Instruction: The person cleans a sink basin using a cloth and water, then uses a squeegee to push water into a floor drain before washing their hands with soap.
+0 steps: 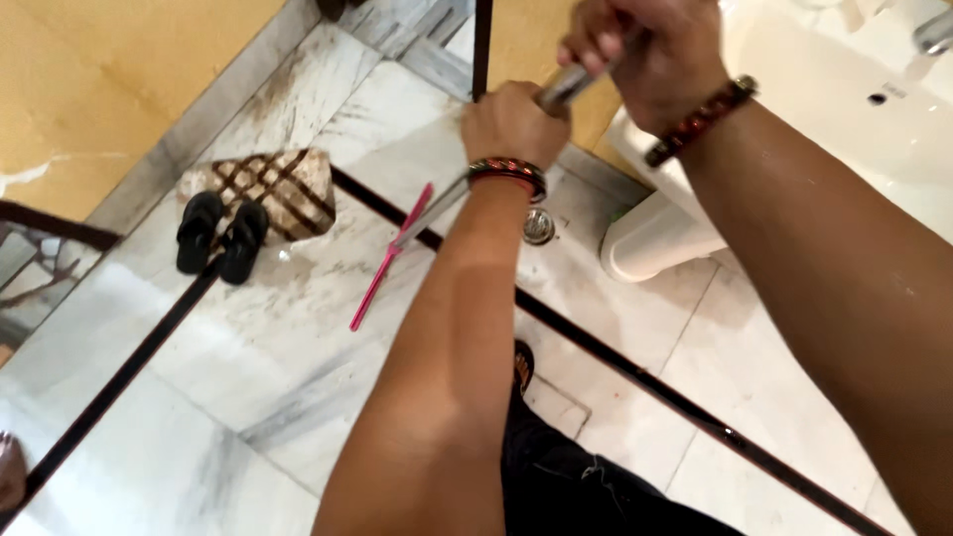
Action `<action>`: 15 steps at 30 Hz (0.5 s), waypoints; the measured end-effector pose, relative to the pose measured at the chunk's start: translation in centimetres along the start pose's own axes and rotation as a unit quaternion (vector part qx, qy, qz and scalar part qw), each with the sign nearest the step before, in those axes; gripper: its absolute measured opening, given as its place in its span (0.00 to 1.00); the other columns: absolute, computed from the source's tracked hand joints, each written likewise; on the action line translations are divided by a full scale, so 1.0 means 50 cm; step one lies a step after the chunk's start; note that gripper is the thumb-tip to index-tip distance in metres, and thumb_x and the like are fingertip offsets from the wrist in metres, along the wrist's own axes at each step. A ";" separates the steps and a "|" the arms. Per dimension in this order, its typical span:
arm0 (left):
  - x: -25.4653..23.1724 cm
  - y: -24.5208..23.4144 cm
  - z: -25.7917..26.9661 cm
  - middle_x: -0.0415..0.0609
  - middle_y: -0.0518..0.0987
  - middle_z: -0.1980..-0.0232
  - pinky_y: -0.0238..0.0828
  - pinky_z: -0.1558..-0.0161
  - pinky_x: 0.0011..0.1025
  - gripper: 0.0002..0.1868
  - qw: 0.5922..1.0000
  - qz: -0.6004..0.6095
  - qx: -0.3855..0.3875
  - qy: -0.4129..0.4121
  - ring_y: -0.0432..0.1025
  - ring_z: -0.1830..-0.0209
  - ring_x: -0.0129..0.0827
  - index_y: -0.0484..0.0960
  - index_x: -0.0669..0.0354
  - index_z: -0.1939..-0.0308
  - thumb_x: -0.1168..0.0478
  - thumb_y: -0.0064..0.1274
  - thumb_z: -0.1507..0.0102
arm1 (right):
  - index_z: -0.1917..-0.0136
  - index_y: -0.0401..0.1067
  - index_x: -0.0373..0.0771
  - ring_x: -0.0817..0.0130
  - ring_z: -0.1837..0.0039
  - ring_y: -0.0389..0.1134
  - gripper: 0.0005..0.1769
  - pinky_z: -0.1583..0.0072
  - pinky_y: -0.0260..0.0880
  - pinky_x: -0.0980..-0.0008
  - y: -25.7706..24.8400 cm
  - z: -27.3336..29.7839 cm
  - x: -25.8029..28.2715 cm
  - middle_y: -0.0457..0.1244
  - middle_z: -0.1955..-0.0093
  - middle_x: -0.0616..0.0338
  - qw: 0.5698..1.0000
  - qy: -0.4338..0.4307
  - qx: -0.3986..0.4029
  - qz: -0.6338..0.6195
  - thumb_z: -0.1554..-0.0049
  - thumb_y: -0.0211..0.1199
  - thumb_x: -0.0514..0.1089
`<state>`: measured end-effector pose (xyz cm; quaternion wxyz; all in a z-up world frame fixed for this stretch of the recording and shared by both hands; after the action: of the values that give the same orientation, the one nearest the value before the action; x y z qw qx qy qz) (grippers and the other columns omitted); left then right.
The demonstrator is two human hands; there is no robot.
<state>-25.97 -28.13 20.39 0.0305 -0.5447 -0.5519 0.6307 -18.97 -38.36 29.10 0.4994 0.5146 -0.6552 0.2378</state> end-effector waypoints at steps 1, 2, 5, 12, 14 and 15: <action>0.019 -0.017 0.001 0.57 0.83 0.69 0.72 0.53 0.48 0.14 1.000 -0.014 -0.021 0.000 0.79 0.65 0.54 0.87 0.51 0.74 0.48 0.55 0.45 | 0.61 0.63 0.41 0.65 0.61 0.62 0.13 0.47 0.69 0.57 0.003 -0.016 -0.027 0.56 0.66 0.59 1.000 -0.009 -0.001 -0.013 0.39 0.62 0.45; 0.039 -0.033 0.005 0.56 0.83 0.70 0.72 0.54 0.49 0.13 0.999 -0.028 -0.042 0.001 0.78 0.66 0.54 0.87 0.51 0.75 0.49 0.56 0.46 | 0.62 0.63 0.41 0.66 0.62 0.61 0.15 0.47 0.68 0.58 0.008 -0.032 -0.068 0.55 0.67 0.59 0.999 0.013 0.003 -0.051 0.37 0.61 0.47; 0.104 -0.066 0.020 0.58 0.83 0.71 0.72 0.56 0.51 0.15 0.998 -0.018 -0.065 -0.014 0.78 0.68 0.56 0.87 0.51 0.76 0.48 0.54 0.44 | 0.64 0.63 0.40 0.66 0.64 0.58 0.21 0.46 0.67 0.59 0.029 -0.062 -0.162 0.54 0.70 0.60 0.991 0.056 0.025 -0.116 0.32 0.58 0.50; 0.177 -0.087 0.083 0.59 0.82 0.74 0.74 0.58 0.49 0.15 0.992 -0.022 -0.115 -0.039 0.77 0.71 0.56 0.85 0.55 0.77 0.49 0.60 0.44 | 0.61 0.63 0.40 0.68 0.63 0.58 0.18 0.46 0.66 0.62 0.146 -0.044 -0.195 0.53 0.71 0.62 0.987 0.073 0.139 -0.046 0.32 0.57 0.50; 0.181 -0.077 0.101 0.59 0.81 0.74 0.75 0.61 0.49 0.15 0.992 0.024 -0.117 -0.029 0.77 0.72 0.56 0.84 0.55 0.78 0.50 0.61 0.44 | 0.61 0.63 0.39 0.69 0.64 0.56 0.17 0.46 0.66 0.63 0.154 -0.022 -0.185 0.52 0.71 0.63 0.985 0.100 0.137 -0.023 0.32 0.58 0.48; 0.180 -0.070 0.110 0.58 0.81 0.75 0.75 0.63 0.48 0.14 0.990 0.055 -0.125 -0.023 0.77 0.72 0.56 0.84 0.55 0.77 0.50 0.62 0.44 | 0.63 0.62 0.39 0.69 0.64 0.56 0.20 0.45 0.66 0.63 0.150 -0.007 -0.174 0.51 0.71 0.63 0.984 0.110 0.137 -0.007 0.32 0.59 0.48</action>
<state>-35.53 -24.65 15.98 -0.0855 -0.5590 -0.5958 0.5703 -25.92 -31.60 22.92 0.4944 0.5537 -0.5539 0.3772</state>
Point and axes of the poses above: each hand's wrist, its own z-axis away from the middle knuckle, its own y-axis out of the palm, x = y × z, the point moved 9 cm from there along -z, towards the middle knuckle
